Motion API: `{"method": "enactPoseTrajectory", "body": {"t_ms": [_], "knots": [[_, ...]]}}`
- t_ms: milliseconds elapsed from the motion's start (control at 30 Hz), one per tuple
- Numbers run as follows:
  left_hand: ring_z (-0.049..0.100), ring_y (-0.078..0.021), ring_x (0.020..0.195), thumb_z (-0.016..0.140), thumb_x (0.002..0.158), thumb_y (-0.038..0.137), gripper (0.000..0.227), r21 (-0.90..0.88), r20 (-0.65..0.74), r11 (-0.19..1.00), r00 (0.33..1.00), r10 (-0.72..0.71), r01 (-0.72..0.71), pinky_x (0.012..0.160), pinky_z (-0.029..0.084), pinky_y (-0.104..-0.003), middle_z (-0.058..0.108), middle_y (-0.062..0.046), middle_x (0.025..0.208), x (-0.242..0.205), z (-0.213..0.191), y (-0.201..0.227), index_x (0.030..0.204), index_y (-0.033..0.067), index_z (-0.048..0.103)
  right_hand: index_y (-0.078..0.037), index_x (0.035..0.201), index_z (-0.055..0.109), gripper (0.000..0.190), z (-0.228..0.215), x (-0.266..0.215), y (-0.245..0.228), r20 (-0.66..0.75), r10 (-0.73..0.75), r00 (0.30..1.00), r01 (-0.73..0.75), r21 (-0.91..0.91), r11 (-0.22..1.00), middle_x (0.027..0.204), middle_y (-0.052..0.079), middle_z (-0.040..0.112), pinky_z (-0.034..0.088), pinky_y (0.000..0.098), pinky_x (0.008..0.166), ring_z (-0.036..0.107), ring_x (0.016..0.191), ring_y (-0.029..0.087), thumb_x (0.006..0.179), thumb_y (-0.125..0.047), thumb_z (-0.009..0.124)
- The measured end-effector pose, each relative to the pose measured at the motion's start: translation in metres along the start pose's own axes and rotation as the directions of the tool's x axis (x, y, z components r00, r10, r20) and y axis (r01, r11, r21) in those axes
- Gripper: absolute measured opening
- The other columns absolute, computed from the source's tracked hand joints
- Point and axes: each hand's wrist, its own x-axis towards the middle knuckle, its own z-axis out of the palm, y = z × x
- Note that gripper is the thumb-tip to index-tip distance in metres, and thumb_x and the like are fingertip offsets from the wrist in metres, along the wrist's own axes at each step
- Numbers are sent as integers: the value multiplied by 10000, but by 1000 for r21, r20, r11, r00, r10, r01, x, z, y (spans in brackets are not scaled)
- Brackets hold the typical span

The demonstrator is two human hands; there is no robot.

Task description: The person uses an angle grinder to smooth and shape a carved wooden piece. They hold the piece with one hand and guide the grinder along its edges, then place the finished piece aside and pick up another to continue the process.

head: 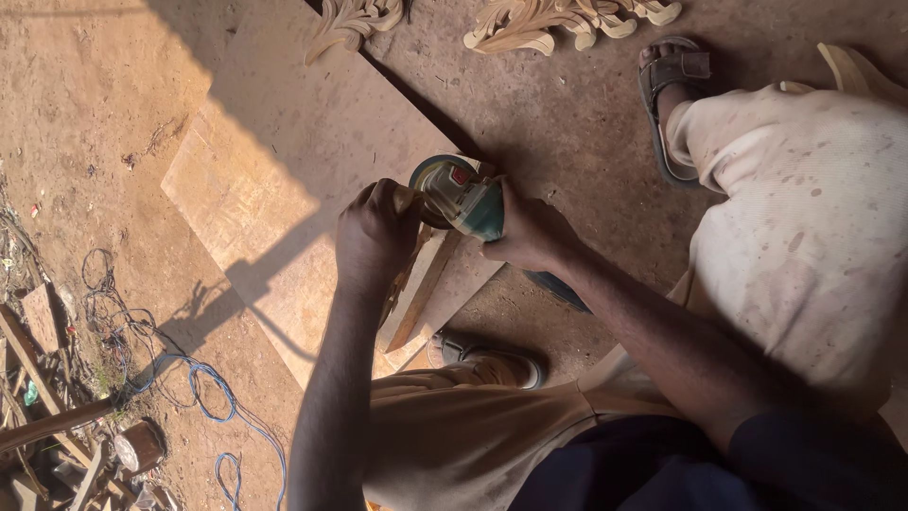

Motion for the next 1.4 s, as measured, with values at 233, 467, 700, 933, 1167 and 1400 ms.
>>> {"method": "enactPoseTrajectory", "body": {"t_ms": [233, 467, 700, 933, 1167, 1400], "knots": [[748, -282, 734, 795, 925, 309, 271, 37, 98, 999, 995, 18, -21, 679, 616, -397, 740, -118, 853, -3, -12, 3, 892, 59, 696, -19, 1461, 246, 972, -8, 4, 4, -72, 8, 997, -10, -27, 1000, 1082, 247, 712, 611, 472, 885, 741, 985, 378, 714, -236, 829], [757, -253, 752, 767, 945, 301, 234, 48, 177, 998, 984, 35, -44, 720, 629, -388, 756, -99, 897, 2, -14, 7, 929, 71, 723, -8, 1447, 254, 939, -9, 0, 1, 11, 32, 999, -32, -2, 999, 1032, 252, 718, 627, 453, 870, 753, 948, 367, 713, -201, 808], [765, -243, 772, 781, 903, 252, 182, 30, 191, 993, 976, 105, -113, 711, 635, -375, 767, -87, 909, 4, -11, 5, 940, 81, 733, -38, 1417, 307, 864, -5, -4, 3, 25, 11, 1000, -11, 33, 999, 1016, 224, 725, 632, 455, 846, 762, 929, 356, 709, -177, 783], [754, -209, 770, 825, 851, 274, 204, 3, 262, 964, 930, 257, -267, 714, 626, -367, 770, -45, 869, 8, -10, 8, 923, 105, 736, 10, 1461, 243, 966, -13, -2, 9, 12, 85, 996, -85, -14, 996, 1052, 252, 704, 623, 442, 866, 748, 956, 365, 717, -221, 814], [741, -179, 726, 820, 855, 326, 226, 52, 328, 975, 926, 186, -214, 683, 623, -352, 757, -19, 833, 11, -15, 9, 904, 121, 738, 9, 1426, 287, 937, -20, -5, 17, 6, 86, 996, -86, 16, 996, 1052, 249, 710, 621, 443, 872, 747, 963, 360, 697, -227, 826], [742, -189, 730, 822, 845, 314, 229, 33, 290, 964, 925, 244, -264, 676, 619, -351, 764, -30, 854, 11, -14, 3, 912, 112, 737, -21, 1444, 275, 962, -2, -2, 16, 51, 51, 997, -54, 57, 997, 1091, 252, 702, 613, 451, 899, 741, 997, 372, 687, -223, 833]]}}
